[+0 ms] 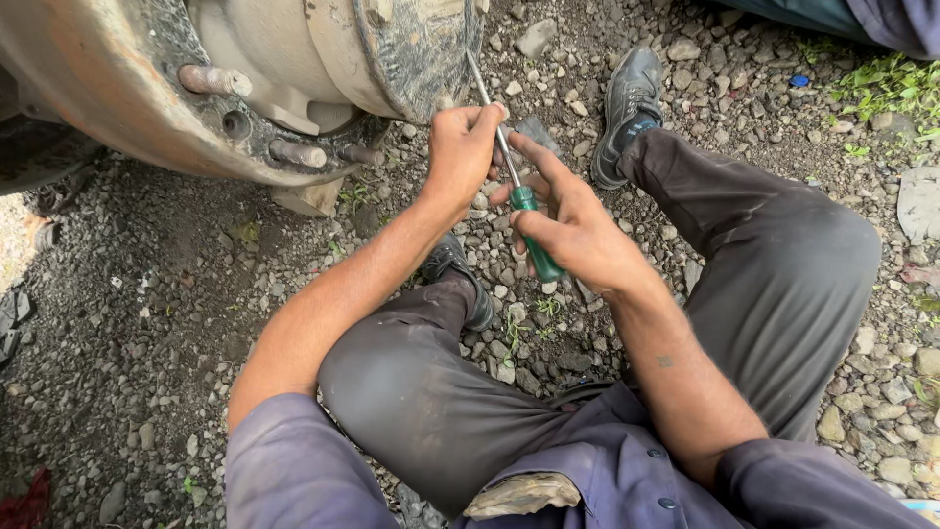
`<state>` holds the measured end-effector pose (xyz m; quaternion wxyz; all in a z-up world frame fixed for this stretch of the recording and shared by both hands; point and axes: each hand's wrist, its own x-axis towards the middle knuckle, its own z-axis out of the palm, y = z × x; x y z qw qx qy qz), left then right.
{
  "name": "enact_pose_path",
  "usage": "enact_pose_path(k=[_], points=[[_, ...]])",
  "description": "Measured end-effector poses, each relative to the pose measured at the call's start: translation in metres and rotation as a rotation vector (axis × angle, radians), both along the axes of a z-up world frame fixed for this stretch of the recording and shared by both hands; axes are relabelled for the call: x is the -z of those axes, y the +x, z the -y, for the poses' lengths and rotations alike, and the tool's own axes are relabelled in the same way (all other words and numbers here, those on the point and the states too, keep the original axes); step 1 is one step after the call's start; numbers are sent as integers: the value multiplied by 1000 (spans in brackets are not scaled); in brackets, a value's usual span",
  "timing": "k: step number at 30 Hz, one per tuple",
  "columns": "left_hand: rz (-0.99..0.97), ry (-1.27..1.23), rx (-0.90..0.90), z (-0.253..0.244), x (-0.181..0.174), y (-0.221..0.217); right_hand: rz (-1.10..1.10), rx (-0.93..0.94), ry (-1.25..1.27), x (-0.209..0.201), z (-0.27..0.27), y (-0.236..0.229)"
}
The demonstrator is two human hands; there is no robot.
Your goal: The person uses a screwdriver and then a metal rod to pry and manipulate components within a vehicle's wheel hub while sitting on the ground.
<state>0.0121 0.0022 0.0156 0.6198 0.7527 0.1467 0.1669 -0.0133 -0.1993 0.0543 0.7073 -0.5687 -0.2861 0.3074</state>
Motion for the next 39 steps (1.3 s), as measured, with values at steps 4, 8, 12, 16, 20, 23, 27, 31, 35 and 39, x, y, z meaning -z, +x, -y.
enact_pose_path(k=[4,8,12,16,20,23,27,31,35,39], points=[[9,1,-26,0,-1,0,-244,97,77,7,-9,-8],[-15,-31,-48,4,0,-4,-430,147,79,13,-24,-10],[-37,-47,57,7,1,-7,-320,241,-20,21,-39,9],[-99,-96,66,6,2,-8,-171,255,-77,36,-46,14],[-48,-58,114,5,4,-8,-4,299,-120,42,-50,15],[-30,-14,116,8,8,-10,42,333,-98,45,-52,20],[-8,53,91,7,7,-10,102,344,-172,50,-55,16],[4,68,93,9,10,-8,96,354,-175,49,-52,21],[48,-13,116,13,6,-8,57,329,-74,32,-50,32],[105,-11,127,12,0,-8,227,398,-151,33,-49,12]])
